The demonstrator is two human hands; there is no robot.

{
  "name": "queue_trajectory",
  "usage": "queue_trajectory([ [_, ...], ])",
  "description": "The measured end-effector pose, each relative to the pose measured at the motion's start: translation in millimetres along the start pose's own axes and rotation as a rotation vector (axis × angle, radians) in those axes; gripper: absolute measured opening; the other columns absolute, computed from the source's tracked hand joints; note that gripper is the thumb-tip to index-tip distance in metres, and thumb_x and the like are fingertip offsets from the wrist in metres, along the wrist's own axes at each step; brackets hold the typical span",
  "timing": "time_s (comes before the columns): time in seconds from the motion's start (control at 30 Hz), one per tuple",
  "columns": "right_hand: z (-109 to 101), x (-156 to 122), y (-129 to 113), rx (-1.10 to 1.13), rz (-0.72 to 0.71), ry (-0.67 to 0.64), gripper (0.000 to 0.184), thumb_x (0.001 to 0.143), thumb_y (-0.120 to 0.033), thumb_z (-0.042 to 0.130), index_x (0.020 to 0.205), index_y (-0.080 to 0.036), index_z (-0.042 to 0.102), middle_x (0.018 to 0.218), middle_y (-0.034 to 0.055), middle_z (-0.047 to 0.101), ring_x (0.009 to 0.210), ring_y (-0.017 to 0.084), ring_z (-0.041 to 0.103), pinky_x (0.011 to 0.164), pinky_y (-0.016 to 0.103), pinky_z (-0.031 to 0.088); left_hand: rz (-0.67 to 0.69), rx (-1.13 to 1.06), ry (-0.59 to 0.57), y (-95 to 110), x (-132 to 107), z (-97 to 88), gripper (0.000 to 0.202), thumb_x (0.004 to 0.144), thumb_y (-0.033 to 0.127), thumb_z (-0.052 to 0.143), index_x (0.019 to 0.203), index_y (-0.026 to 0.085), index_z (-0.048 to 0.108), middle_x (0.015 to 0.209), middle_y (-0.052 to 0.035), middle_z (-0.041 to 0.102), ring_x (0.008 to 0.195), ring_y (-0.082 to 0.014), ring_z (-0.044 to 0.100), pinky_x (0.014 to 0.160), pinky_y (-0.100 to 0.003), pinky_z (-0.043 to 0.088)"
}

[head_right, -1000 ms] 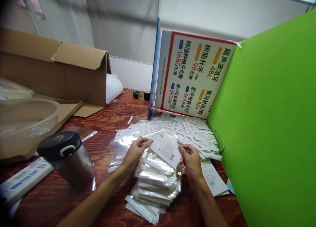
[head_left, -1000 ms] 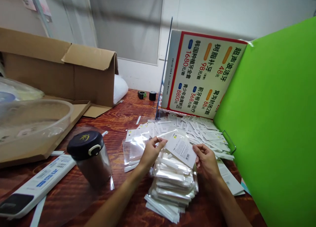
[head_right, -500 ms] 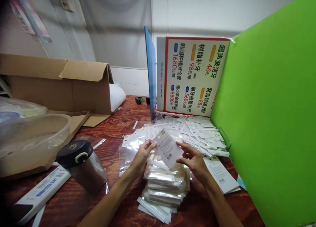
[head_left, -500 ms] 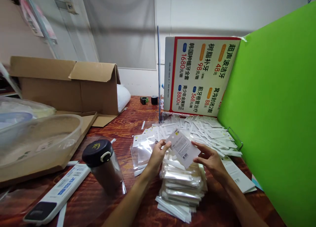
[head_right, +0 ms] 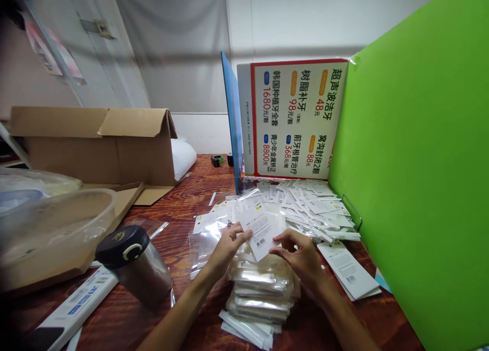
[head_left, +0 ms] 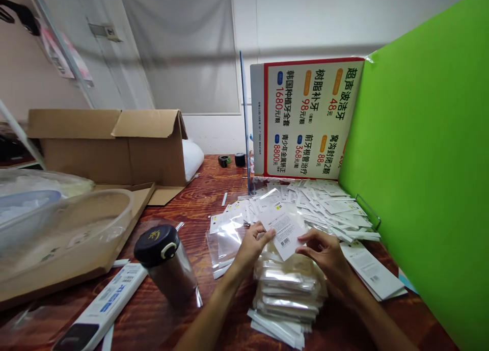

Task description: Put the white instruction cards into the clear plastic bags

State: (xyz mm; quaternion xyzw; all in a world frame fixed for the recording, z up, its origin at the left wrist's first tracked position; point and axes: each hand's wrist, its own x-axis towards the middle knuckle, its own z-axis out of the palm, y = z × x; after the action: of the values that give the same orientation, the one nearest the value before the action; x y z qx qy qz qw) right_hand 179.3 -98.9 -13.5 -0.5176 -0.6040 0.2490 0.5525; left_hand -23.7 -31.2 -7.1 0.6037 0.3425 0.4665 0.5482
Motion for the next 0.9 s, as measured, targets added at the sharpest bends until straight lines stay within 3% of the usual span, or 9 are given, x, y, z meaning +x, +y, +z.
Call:
queue_trajectory([
  [0.07,0,1,-1,-0.105,-0.110,0.044,0.022,0.072,-0.042,0.080,0.082,-0.025,0.072,0.071,0.0008,0.056,0.067,0.018,0.050,0.067,0.032,0.046,-0.008,0.040,-0.008,1,-1,-0.1,0.039,0.076,0.053,0.070,0.080,0.015,0.075,0.117,-0.0136,0.064,0.110,-0.0279,0.057,0.097,-0.037,0.044],
  [0.13,-1,3,-1,-0.162,-0.210,0.101,0.028,0.070,-0.044,0.082,0.092,-0.029,0.074,0.093,0.0055,0.060,0.090,0.024,0.055,0.085,0.040,0.048,-0.023,0.040,-0.026,2,-1,-0.6,0.041,0.078,0.055,0.068,0.084,0.015,0.075,0.121,-0.0138,0.063,0.113,-0.0289,0.056,0.097,-0.039,0.044],
  [0.2,-2,6,-1,-0.170,-0.247,0.105,0.043,0.069,-0.046,0.082,0.110,-0.034,0.072,0.122,0.0076,0.055,0.117,0.030,0.049,0.101,0.046,0.042,-0.027,0.046,-0.056,3,-2,-1.5,0.042,0.079,0.056,0.066,0.086,0.015,0.075,0.122,-0.0136,0.062,0.114,-0.0295,0.056,0.097,-0.039,0.044],
  [0.27,-3,7,0,-0.152,-0.246,0.035,0.050,0.073,-0.045,0.079,0.121,-0.036,0.067,0.135,0.0061,0.051,0.128,0.030,0.043,0.108,0.049,0.037,-0.011,0.083,-0.067,4,-3,-2.5,0.042,0.079,0.057,0.065,0.085,0.016,0.075,0.121,-0.0128,0.063,0.116,-0.0298,0.054,0.098,-0.040,0.043],
  [0.37,-3,7,-1,-0.126,-0.253,-0.066,0.042,0.079,-0.040,0.076,0.120,-0.034,0.068,0.118,0.0056,0.065,0.118,0.028,0.052,0.104,0.047,0.040,0.019,0.142,-0.071,8,-3,-3.5,0.039,0.078,0.056,0.066,0.081,0.018,0.076,0.117,-0.0117,0.064,0.117,-0.0296,0.053,0.102,-0.040,0.040],
  [0.43,-2,6,-2,-0.125,-0.274,-0.058,0.038,0.078,-0.037,0.077,0.115,-0.031,0.070,0.106,0.0053,0.069,0.109,0.028,0.056,0.098,0.045,0.045,0.030,0.153,-0.089,11,-3,-3.7,0.037,0.078,0.054,0.067,0.083,0.019,0.076,0.116,-0.0117,0.064,0.115,-0.0293,0.054,0.103,-0.040,0.039],
  [0.67,5,-1,-1,-0.121,-0.269,0.100,0.025,0.077,-0.036,0.078,0.097,-0.024,0.069,0.097,0.0058,0.065,0.096,0.024,0.060,0.085,0.038,0.048,0.103,0.304,-0.161,4,0,-5.7,0.028,0.080,0.048,0.068,0.081,0.022,0.078,0.115,-0.0103,0.064,0.123,-0.0300,0.046,0.109,-0.044,0.030],
  [0.9,13,-5,5,-0.026,-0.067,0.168,0.026,0.073,-0.041,0.080,0.077,-0.022,0.062,0.084,0.0021,0.062,0.082,0.020,0.059,0.078,0.033,0.048,0.154,0.375,-0.189,3,-1,-4.5,0.028,0.081,0.049,0.065,0.078,0.024,0.077,0.109,-0.0079,0.064,0.121,-0.0291,0.045,0.109,-0.042,0.030],
])
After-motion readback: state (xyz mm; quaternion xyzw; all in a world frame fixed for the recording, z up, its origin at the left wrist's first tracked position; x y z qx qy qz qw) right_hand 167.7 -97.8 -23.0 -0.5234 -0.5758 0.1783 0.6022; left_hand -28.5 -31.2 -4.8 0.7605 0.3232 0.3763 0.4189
